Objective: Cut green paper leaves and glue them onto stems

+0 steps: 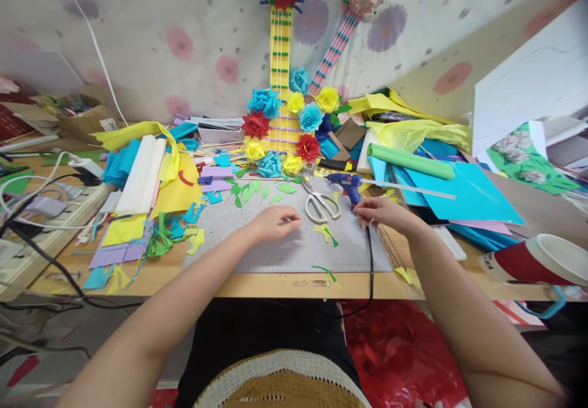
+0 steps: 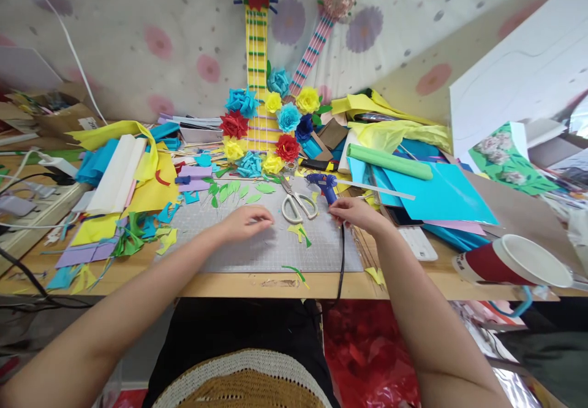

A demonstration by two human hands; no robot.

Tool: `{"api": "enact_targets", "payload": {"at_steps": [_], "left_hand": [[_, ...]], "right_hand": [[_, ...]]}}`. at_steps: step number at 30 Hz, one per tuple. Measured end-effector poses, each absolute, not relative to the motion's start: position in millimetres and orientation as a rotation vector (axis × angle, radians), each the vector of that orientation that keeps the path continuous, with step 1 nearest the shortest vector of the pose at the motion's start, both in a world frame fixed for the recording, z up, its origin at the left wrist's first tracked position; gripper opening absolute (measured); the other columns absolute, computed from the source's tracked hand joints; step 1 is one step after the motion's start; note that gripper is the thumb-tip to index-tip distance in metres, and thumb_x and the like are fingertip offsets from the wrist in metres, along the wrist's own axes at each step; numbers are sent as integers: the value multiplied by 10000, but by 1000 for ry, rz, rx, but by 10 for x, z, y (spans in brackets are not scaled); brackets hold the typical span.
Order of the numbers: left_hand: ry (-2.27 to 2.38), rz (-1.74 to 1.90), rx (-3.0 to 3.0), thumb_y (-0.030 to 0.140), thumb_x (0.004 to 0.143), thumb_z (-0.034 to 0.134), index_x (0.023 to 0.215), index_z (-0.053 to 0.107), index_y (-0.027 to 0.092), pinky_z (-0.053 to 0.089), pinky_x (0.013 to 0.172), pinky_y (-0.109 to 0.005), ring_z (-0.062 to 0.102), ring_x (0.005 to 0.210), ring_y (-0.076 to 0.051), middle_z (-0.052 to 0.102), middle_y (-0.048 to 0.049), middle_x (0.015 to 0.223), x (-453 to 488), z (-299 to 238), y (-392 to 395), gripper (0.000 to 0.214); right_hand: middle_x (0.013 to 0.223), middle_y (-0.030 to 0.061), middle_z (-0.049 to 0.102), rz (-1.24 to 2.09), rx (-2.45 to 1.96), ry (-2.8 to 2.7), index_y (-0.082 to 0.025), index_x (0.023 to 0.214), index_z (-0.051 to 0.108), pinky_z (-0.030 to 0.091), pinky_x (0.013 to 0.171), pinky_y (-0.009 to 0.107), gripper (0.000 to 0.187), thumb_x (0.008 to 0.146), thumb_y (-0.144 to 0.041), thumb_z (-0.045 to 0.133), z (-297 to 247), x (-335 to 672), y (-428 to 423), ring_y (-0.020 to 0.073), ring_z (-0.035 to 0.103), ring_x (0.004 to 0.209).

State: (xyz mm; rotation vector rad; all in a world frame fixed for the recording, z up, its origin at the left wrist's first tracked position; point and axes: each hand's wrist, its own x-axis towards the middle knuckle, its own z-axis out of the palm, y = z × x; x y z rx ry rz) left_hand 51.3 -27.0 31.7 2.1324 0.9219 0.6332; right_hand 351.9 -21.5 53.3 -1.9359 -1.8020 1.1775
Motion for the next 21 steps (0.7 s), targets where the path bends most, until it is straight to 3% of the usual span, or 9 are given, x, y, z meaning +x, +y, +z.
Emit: {"api": "enact_targets", "payload": {"at_steps": [2,6,12,14,17,21], "left_hand": [[738,648,2210,277,818,476,874,664,201,453,833,-295,609,936,-173,681,-61,981,792,244,-300,210],[554,575,2357,240,836,463,983,652,201,406,946,-324,564,1088,-179,656,-75,1105,1063,68,-300,242],[407,555,2523,237,814,492,1056,637,179,372,996,-349,506,1175,-206,596,-112,1212,1050,-59,-321,288],[419,596,2509,224,812,482,989,663,179,398,954,-325,553,1108,-200,640,-106,1135,1009,-37,-326,257],[595,611,2462,230,807,467,742,682,180,450,760,-265,636,823,-170,702,-73,830,880,24,-314,230],[783,586,2361,275,798,467,572,635,178,410,610,-234,573,585,-128,646,-37,596,513,73,-300,298]], "right_hand": [[711,80,647,826,-2254,-1818,-156,796,620,428,546,268,207,775,-321,498,547,3633,-168,165,592,643],[909,124,665,229,-2601,-1901,-163,857,649,439,647,314,201,742,-242,504,470,3727,-58,248,612,869],[1020,204,639,131,-2786,-2027,-84,990,649,459,718,349,309,743,-200,506,307,3672,51,299,599,978],[1060,205,629,136,-2843,-2029,-90,1014,649,465,728,363,328,727,-189,526,316,3658,67,310,586,1006],[1068,185,630,135,-2885,-2039,-131,1023,652,475,716,363,362,672,-147,565,362,3651,81,305,580,1018],[927,165,659,144,-2947,-2106,-149,887,687,475,666,343,291,615,-100,593,399,3648,99,278,613,928]]}}
